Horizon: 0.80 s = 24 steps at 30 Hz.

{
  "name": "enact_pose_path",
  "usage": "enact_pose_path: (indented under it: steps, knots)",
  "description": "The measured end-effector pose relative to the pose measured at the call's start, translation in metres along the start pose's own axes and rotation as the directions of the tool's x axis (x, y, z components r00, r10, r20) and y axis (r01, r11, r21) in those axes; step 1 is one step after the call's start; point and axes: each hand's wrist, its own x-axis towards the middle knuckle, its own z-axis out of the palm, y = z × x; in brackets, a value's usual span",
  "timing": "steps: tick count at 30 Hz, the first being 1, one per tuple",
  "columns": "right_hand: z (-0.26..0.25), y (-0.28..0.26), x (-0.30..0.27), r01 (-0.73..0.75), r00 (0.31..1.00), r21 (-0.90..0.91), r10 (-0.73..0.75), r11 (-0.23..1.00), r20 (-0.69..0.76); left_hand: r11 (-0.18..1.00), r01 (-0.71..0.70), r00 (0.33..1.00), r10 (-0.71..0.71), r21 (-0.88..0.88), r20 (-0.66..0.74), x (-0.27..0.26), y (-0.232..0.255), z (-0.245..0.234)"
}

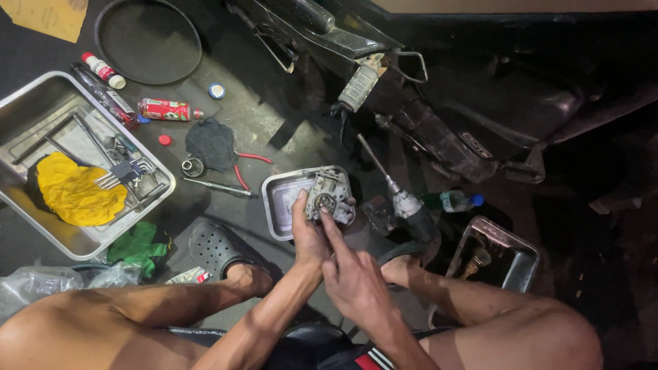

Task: Disassembling and cleaning a motorcycle carburetor using hand tools

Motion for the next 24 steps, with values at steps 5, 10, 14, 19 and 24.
enact_pose_path:
  steps: [5,10,14,19,24]
  knots:
    - [-0.014,-0.014,-0.001,-0.041,0.998,0.014,0.04,0.999,0.046,0.999,-0.025,0.998,0.023,-0.034,-0.063,-0.007,0.008,0.016]
    - [-0.009,-0.015,0.003,-0.035,0.999,-0.057,0.037,0.998,0.037,0.993,-0.113,0.987,0.116,0.031,-0.108,-0.014,0.015,0.028]
    - [-0.009,-0.017,0.003,-0.045,0.999,-0.084,0.046,0.995,0.019,0.989,-0.138,0.985,0.143,0.053,-0.095,-0.004,0.013,0.015]
    - [-0.016,-0.021,0.004,-0.096,0.991,-0.067,0.102,0.993,0.086,0.995,-0.094,0.991,0.093,-0.012,-0.098,-0.005,0.013,0.014]
    - [-0.017,-0.011,0.01,-0.019,0.997,0.071,0.013,0.997,0.081,0.95,-0.167,0.956,0.222,0.264,-0.192,0.002,0.011,0.005]
